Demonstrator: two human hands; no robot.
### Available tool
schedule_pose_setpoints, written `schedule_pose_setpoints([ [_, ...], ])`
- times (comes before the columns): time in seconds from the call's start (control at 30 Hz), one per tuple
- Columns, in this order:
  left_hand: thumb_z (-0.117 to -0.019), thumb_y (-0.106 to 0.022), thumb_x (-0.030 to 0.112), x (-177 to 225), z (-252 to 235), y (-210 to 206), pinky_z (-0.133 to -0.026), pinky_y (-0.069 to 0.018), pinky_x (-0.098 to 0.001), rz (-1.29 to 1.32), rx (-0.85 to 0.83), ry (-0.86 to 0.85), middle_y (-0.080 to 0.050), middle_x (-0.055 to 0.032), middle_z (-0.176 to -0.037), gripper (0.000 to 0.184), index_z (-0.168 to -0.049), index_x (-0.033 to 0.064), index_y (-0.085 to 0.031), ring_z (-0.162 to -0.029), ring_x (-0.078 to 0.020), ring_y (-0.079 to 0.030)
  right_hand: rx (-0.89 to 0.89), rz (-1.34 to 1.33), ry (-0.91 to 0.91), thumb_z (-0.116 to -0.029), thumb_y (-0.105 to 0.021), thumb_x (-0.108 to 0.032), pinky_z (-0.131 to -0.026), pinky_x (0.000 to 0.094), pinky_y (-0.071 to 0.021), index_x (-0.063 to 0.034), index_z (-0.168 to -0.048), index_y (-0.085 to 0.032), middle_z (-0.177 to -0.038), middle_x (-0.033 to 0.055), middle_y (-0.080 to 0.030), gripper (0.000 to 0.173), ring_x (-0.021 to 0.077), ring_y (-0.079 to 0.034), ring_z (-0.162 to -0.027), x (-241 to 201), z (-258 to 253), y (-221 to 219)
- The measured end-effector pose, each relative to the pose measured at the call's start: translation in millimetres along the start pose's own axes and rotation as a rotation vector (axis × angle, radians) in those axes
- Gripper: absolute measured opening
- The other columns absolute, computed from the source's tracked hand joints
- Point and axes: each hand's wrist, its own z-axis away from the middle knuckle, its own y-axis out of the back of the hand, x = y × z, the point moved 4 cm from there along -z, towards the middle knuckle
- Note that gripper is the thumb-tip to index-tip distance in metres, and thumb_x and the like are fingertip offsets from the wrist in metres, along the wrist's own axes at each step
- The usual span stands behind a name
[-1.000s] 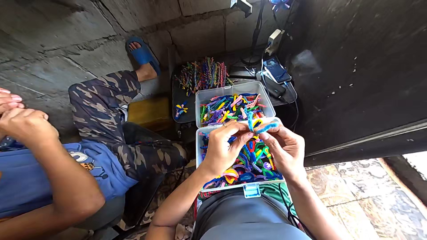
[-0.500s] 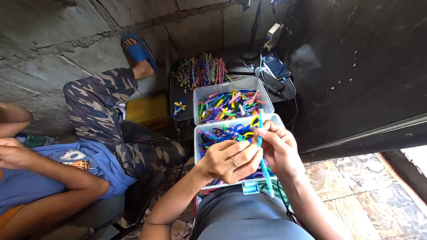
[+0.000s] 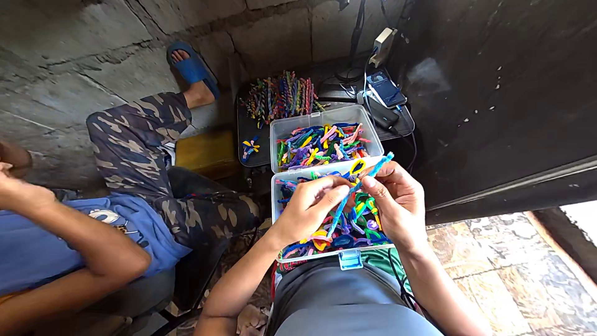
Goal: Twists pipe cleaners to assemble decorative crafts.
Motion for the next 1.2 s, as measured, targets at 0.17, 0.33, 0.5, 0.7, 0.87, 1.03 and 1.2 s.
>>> schedule_pose_setpoints([
  [0.17, -0.1043, -0.053, 0.005, 7, 5, -15, -0.07, -0.0586, -0.017, -0.065, -0.008, -0.097, -0.073, 0.0015, -0.079, 0.021, -0.096, -0.0058, -0.069, -0.072, 0.0008, -0.069, 0.023, -0.116, -0.115, -0.0998, -0.059, -0.011, -0.078, 0.0163, -0.0554, -0.0222, -0.094, -0.068, -0.092, -0.0115, -0.068, 0.015, -0.0023, -0.065, -0.083, 5, 2, -2],
  [0.33, -0.1065, -0.046, 0.007, 3, 8, -21, -0.056, -0.0417, -0.0073, 0.091, -0.177, -0.061, -0.055, 0.0117, -0.068, 0.024, -0.091, 0.002, -0.064, -0.06, 0.0105, -0.049, 0.041, -0.338, -0.233, -0.0994, -0.059, -0.008, -0.078, 0.0179, -0.0557, -0.02, -0.092, -0.07, -0.084, -0.0074, -0.069, 0.018, -0.0001, -0.065, -0.078, 5, 7, -11],
  [0.5, -0.1074, -0.039, 0.009, -9, 7, -24, -0.051, -0.0364, -0.0081, 0.323, -0.321, 0.156, -0.048, 0.0172, -0.066, 0.027, -0.09, 0.0125, -0.06, -0.055, 0.0102, -0.044, 0.071, -0.218, -0.148, -0.0994, -0.061, -0.012, -0.077, 0.0161, -0.0548, -0.0228, -0.094, -0.071, -0.088, -0.0109, -0.068, 0.017, -0.0016, -0.064, -0.08, 6, 0, 1],
  [0.7, -0.1085, -0.041, 0.011, -10, -2, -10, -0.059, -0.0462, -0.0095, 0.129, -0.426, 0.13, -0.057, 0.0141, -0.073, 0.027, -0.092, 0.0083, -0.062, -0.063, 0.009, -0.054, 0.092, -0.23, -0.154, -0.1012, -0.058, -0.013, -0.076, 0.017, -0.0561, -0.0213, -0.097, -0.073, -0.093, -0.0091, -0.069, 0.018, -0.0003, -0.064, -0.079, 5, -1, 2],
  [0.87, -0.1079, -0.045, 0.011, -6, -13, 6, -0.064, -0.0483, -0.0099, -0.142, -0.513, 0.028, -0.062, 0.0069, -0.075, 0.028, -0.094, -0.0015, -0.066, -0.066, 0.0079, -0.056, 0.11, -0.27, -0.162, -0.1021, -0.055, -0.013, -0.073, 0.0161, -0.0557, -0.0218, -0.092, -0.073, -0.091, -0.0092, -0.069, 0.022, -0.0002, -0.065, -0.078, 7, -1, 2],
  [1.03, -0.1062, -0.05, 0.017, -1, -25, 13, -0.076, -0.0487, -0.0159, -0.328, -0.543, -0.093, -0.07, -0.002, -0.088, 0.032, -0.096, -0.003, -0.072, -0.082, 0.0025, -0.06, 0.122, -0.304, -0.137, -0.1028, -0.057, -0.018, -0.073, 0.0177, -0.0558, -0.0223, -0.094, -0.074, -0.086, -0.008, -0.069, 0.02, 0.0011, -0.065, -0.077, 6, -3, 8],
  [1.2, -0.1084, -0.046, 0.02, -15, -78, 50, -0.088, -0.0544, -0.0368, -0.559, -0.208, 0.041, -0.071, -0.011, -0.103, 0.034, -0.111, -0.0012, -0.072, -0.094, -0.0163, -0.067, 0.131, -0.197, -0.073, -0.103, -0.055, -0.015, -0.075, 0.0171, -0.0559, -0.0213, -0.097, -0.076, -0.096, -0.0099, -0.071, 0.022, -0.0005, -0.065, -0.082, -2, -8, 22],
])
